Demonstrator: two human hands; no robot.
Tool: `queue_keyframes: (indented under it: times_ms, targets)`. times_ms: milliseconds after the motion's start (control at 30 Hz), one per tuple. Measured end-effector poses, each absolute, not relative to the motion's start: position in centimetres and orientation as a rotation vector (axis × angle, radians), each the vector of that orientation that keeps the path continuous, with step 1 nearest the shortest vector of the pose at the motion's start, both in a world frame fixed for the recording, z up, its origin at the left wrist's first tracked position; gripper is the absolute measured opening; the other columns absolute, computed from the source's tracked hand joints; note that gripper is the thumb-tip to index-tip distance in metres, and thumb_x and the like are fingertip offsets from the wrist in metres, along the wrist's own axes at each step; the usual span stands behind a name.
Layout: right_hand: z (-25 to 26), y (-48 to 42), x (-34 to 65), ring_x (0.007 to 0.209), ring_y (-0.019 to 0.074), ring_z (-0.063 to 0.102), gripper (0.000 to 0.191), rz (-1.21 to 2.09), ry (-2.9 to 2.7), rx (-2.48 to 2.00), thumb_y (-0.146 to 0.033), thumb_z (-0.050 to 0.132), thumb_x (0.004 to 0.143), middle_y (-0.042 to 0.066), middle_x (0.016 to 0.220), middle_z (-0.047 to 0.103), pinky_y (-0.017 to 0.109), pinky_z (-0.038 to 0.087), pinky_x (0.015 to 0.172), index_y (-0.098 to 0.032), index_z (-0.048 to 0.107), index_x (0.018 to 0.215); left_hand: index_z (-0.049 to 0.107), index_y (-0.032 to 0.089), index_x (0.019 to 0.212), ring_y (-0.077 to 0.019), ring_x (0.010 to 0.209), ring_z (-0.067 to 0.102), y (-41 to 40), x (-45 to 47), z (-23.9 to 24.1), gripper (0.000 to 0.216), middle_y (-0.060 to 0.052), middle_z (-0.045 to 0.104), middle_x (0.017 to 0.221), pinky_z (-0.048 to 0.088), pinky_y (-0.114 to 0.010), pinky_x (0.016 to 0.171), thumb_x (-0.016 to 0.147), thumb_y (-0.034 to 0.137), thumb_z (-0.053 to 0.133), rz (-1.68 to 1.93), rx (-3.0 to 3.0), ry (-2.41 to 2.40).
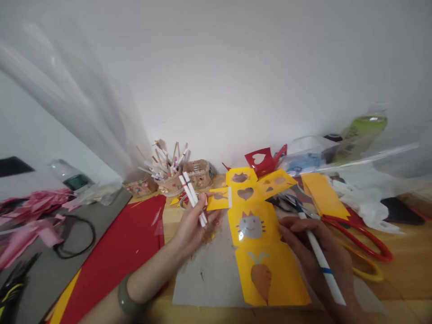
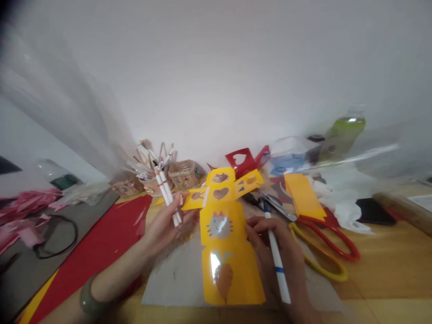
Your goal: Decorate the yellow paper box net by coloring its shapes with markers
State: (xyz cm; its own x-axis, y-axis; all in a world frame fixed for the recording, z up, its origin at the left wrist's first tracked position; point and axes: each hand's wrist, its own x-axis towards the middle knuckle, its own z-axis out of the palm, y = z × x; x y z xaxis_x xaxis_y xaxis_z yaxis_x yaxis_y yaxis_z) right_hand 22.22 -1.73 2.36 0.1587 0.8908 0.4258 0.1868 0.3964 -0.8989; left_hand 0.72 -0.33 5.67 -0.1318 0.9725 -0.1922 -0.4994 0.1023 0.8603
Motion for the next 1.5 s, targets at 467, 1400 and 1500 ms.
queue_keyframes:
  times_ms: [467, 1400, 1500]
  targets:
    - [6.8, 0.0, 24.2, 0.083, 0.0189, 0.067, 0.012, 0.415, -1.647, -0.824, -0.022, 0.061, 0.078, 0.002, 0.092, 0.068, 0.030, 0.055, 0.069, -0.027, 0.053, 0.087, 0.062, 0.010, 0.087, -0.0172, 0.061, 0.067, 0.7, 0.9, 7.3, 0.020, -0.010, 0.069, 0.070, 0.046, -0.018, 0.046, 0.079, 0.029, 0.061, 1.142, 0.813, 1.157]
    - [10.3, 4.6, 23.1, 0.066, 0.0146, 0.053, 0.015, 0.498, -1.654, -1.100, -0.029, 0.055, 0.082, -0.001, 0.068, 0.057, 0.024, 0.038, 0.058, -0.020, 0.058, 0.070, 0.054, 0.012, 0.082, -0.0154, 0.047, 0.064, 1.3, 0.6, 8.3, 0.020, -0.010, 0.071, 0.071, 0.046, -0.022, 0.045, 0.085, 0.031, 0.051, 0.997, 0.812, 1.217]
    - [10.3, 4.6, 23.0, 0.066, 0.0147, 0.052, 0.015, 0.504, -1.659, -1.093, -0.029, 0.055, 0.082, -0.001, 0.068, 0.057, 0.024, 0.038, 0.059, -0.020, 0.057, 0.070, 0.053, 0.012, 0.083, -0.0157, 0.048, 0.064, 1.4, 0.6, 8.2, 0.019, -0.010, 0.071, 0.072, 0.046, -0.021, 0.046, 0.086, 0.031, 0.051, 0.999, 0.802, 1.228]
